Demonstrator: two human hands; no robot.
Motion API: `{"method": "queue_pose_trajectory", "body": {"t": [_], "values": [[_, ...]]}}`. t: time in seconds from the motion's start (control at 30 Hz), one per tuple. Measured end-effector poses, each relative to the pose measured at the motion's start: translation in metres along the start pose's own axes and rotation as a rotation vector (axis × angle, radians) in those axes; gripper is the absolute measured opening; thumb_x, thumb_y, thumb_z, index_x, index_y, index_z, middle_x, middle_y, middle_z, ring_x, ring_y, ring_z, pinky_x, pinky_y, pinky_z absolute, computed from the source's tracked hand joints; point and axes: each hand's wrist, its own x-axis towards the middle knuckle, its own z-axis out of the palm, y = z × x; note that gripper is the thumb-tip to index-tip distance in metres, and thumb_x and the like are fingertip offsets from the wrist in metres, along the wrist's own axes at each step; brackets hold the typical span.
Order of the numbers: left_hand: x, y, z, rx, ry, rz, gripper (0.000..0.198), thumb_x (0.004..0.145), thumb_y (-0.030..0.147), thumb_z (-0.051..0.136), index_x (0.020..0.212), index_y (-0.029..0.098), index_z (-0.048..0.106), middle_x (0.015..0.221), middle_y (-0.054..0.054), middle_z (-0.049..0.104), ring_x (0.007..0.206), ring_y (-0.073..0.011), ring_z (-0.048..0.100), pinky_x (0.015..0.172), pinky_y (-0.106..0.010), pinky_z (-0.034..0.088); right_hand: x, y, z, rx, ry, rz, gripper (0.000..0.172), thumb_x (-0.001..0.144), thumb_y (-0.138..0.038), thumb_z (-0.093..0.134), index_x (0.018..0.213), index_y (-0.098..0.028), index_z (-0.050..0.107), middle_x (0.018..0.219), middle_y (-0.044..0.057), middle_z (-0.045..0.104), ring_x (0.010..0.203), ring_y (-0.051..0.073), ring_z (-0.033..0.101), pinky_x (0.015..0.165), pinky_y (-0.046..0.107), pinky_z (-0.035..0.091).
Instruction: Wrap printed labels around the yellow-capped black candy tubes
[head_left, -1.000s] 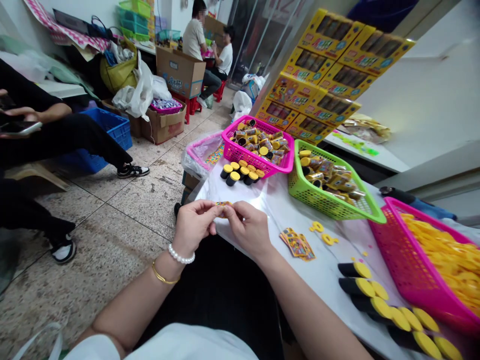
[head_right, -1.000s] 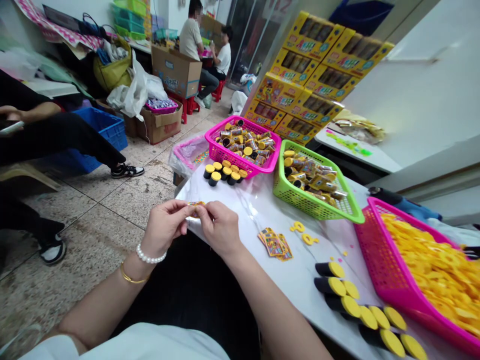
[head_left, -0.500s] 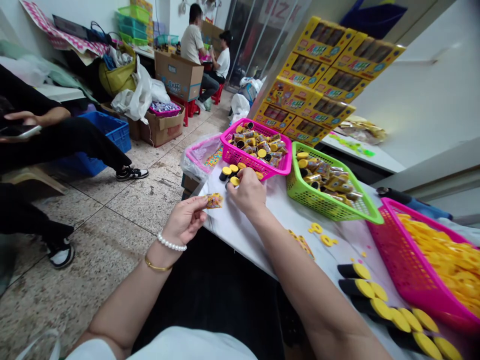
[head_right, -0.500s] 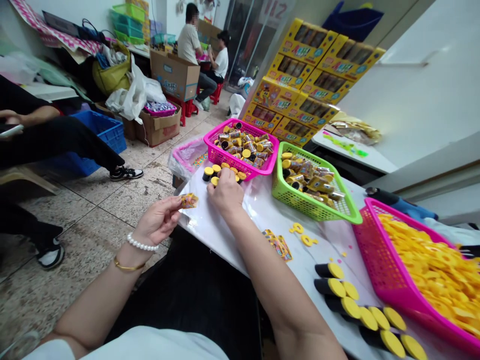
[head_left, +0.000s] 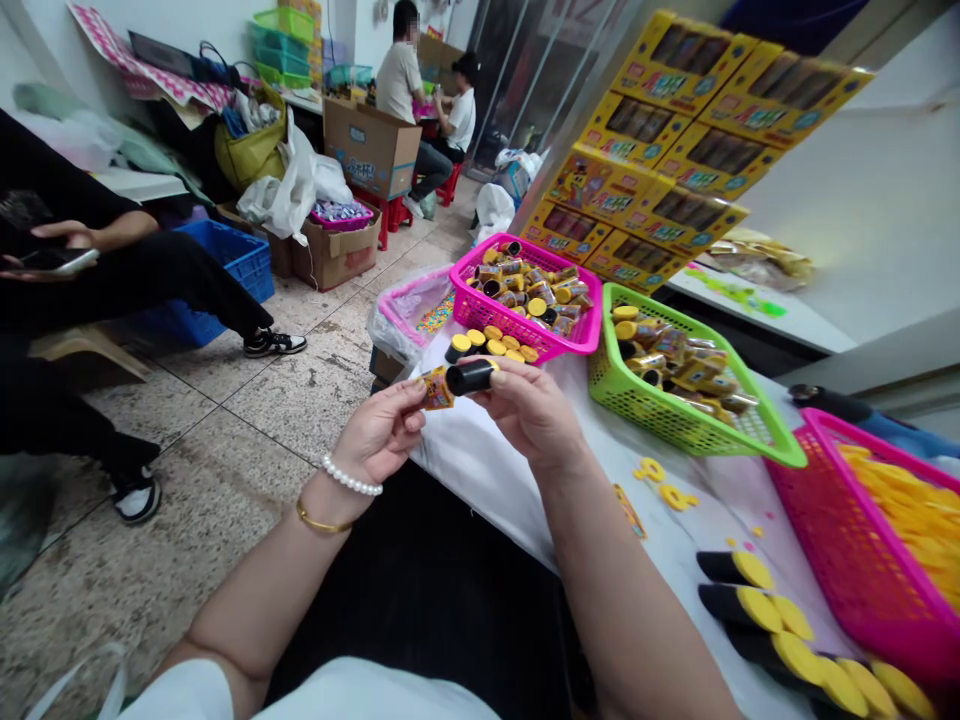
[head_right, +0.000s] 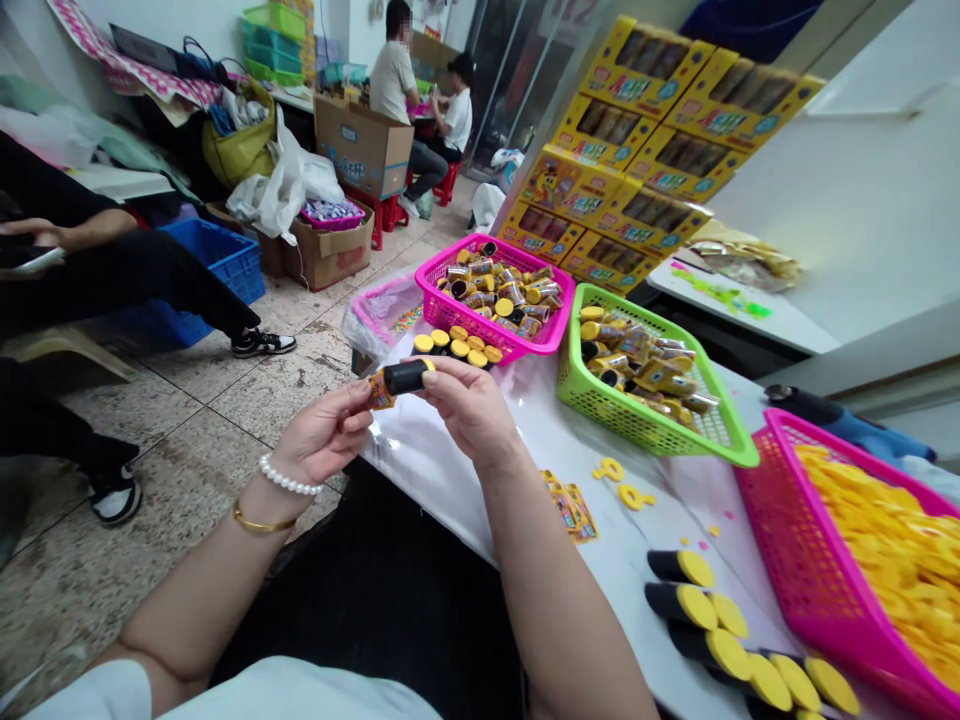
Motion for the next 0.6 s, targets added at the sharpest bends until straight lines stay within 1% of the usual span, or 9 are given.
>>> {"method": "queue_pose_trajectory", "body": {"t": [0.1, 0.2, 0.37, 0.43, 0.5, 0.6], "values": [[0.003, -0.002, 0.004, -0.044, 0.01, 0.007, 0.015, 0.094, 0.004, 0.055, 0.082, 0.012, 0.058, 0.064, 0.005, 0.057, 0.035, 0.0007, 0.042, 0.027, -0.007, 0.022, 0.0, 0.005, 0.006, -0.062, 0.018, 0.005, 0.031, 0.068, -0.045, 0.084, 0.087, -0.021, 0.078, 0.084, 0.001, 0.076, 0.082, 0.017, 0.071, 0.094, 0.04, 0.057], [0.006, -0.003, 0.005, -0.086, 0.03, 0.001, 0.019, 0.096, 0.004, 0.052, 0.079, 0.012, 0.056, 0.063, 0.004, 0.057, 0.036, 0.0006, 0.042, 0.027, -0.008, 0.021, 0.0, 0.006, 0.007, -0.135, 0.09, -0.02, 0.029, 0.07, -0.045, 0.082, 0.084, -0.021, 0.074, 0.081, 0.0, 0.074, 0.076, 0.016, 0.07, 0.087, 0.039, 0.06], [0.011, -0.002, 0.005, -0.115, 0.051, 0.015, 0.02, 0.096, 0.004, 0.049, 0.079, 0.011, 0.056, 0.064, 0.003, 0.057, 0.037, 0.0008, 0.042, 0.029, -0.008, 0.019, -0.003, 0.002, 0.008, -0.311, 0.157, -0.061, 0.025, 0.071, -0.041, 0.078, 0.081, -0.02, 0.07, 0.074, 0.0, 0.07, 0.069, 0.015, 0.066, 0.077, 0.037, 0.061], [0.012, -0.004, 0.004, -0.085, 0.031, 0.027, 0.016, 0.094, 0.005, 0.052, 0.08, 0.012, 0.056, 0.064, 0.003, 0.056, 0.037, 0.0005, 0.042, 0.029, -0.009, 0.02, -0.003, 0.0, 0.009, -0.341, 0.172, -0.061, 0.023, 0.071, -0.04, 0.076, 0.079, -0.02, 0.068, 0.071, 0.0, 0.069, 0.067, 0.015, 0.066, 0.074, 0.036, 0.061], [0.013, -0.006, 0.002, -0.037, 0.01, 0.059, 0.012, 0.09, 0.007, 0.06, 0.08, 0.012, 0.056, 0.063, 0.004, 0.056, 0.037, 0.0002, 0.042, 0.03, -0.009, 0.02, -0.003, 0.0, 0.01, -0.343, 0.169, -0.016, 0.022, 0.069, -0.039, 0.076, 0.074, -0.02, 0.066, 0.066, -0.001, 0.066, 0.064, 0.015, 0.065, 0.071, 0.035, 0.062], [0.015, -0.01, 0.0, 0.019, 0.008, 0.117, 0.015, 0.082, 0.01, 0.071, 0.079, 0.013, 0.056, 0.06, 0.006, 0.054, 0.037, 0.0001, 0.041, 0.032, -0.009, 0.02, -0.003, 0.002, 0.011, -0.323, 0.171, 0.048, 0.024, 0.068, -0.038, 0.077, 0.07, -0.02, 0.061, 0.063, -0.003, 0.063, 0.061, 0.014, 0.064, 0.069, 0.035, 0.064]]}}
